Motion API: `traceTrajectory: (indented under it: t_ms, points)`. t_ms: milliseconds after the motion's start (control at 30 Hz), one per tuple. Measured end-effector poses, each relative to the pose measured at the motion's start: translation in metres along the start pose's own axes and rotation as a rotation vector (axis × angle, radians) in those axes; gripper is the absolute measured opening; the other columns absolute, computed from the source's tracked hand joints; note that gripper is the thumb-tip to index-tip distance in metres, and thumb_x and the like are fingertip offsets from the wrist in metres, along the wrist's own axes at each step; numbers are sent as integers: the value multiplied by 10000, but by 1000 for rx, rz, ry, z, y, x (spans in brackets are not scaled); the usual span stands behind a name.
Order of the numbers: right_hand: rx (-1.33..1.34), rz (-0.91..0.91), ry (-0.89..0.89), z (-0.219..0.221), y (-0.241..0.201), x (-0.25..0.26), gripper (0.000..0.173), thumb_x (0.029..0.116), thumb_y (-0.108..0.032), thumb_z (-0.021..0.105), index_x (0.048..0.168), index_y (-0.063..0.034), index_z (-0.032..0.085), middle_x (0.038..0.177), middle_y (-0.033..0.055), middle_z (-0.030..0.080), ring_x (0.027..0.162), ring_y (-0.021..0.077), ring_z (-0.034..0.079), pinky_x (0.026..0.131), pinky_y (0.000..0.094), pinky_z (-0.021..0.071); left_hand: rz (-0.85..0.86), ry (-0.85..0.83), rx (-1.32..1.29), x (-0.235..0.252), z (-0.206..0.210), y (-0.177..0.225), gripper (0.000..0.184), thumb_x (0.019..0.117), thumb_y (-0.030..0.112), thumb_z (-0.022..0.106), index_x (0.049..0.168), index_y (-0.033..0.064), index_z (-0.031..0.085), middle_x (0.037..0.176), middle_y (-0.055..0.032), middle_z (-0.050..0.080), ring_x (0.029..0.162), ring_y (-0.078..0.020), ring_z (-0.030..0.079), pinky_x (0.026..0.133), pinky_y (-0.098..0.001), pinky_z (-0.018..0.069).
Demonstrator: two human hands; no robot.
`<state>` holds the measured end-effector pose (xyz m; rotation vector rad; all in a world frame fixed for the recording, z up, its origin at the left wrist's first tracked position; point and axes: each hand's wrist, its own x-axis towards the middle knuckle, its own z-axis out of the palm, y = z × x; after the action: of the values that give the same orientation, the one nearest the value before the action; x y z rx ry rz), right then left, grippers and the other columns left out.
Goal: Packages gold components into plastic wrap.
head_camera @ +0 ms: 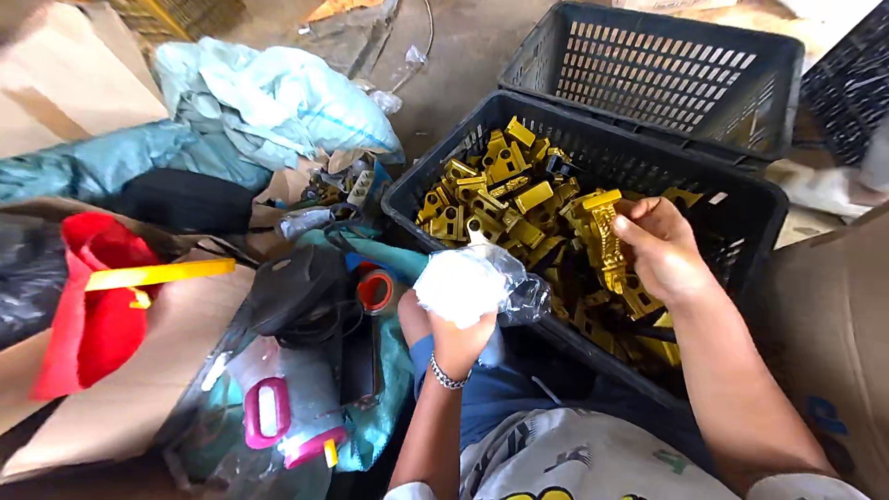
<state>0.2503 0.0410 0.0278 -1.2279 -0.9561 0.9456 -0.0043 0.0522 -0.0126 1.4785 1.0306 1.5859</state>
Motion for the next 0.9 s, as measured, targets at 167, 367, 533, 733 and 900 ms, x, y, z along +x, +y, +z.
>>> traceTrajectory:
  t_ms: [167,367,533,733,900]
  points:
    - [519,283,-64,0,11,-27,564,1062,-466,188,1251,-116,587,1064,148,739,892,293,743,688,429,637,57,63,-8,-1,0,-9,573,735,40,850,1192,-122,545,1044,-12,707,1001,-14,674,925,-241,581]
    - [80,339,-482,5,-11,-47,617,878,-203,762,1412,-76,482,1056,70,734,779,193,745,623,335,652,-157,3,-44,-19,16,13,572,714,-25,831,1168,-170,514,1026,-37,705,986,4,670,911,-197,568]
    - [-642,-394,-178,56,35,-51,422,857,-154,751,1153,122,633,1024,201,728,901,238,735,810,399,614,-329,39,-184,-14,37,49,405,797,-110,733,1159,-95,553,990,7,716,963,-10,683,900,-218,579]
    - [-545,-67,-498,60,26,-28,749,871,-213,745,1440,97,367,1204,240,654,1085,270,682,945,424,560,88,-346,177,-22,19,27,604,682,285,857,1083,-124,664,1036,-134,733,1041,-94,667,965,-284,517]
    - [-135,154,-526,47,8,-31,696,851,-157,787,1462,13,499,1383,129,608,1225,108,610,1046,263,511,117,-59,211,-14,18,4,526,812,196,827,1094,-186,600,998,-133,712,983,-22,672,924,-190,544]
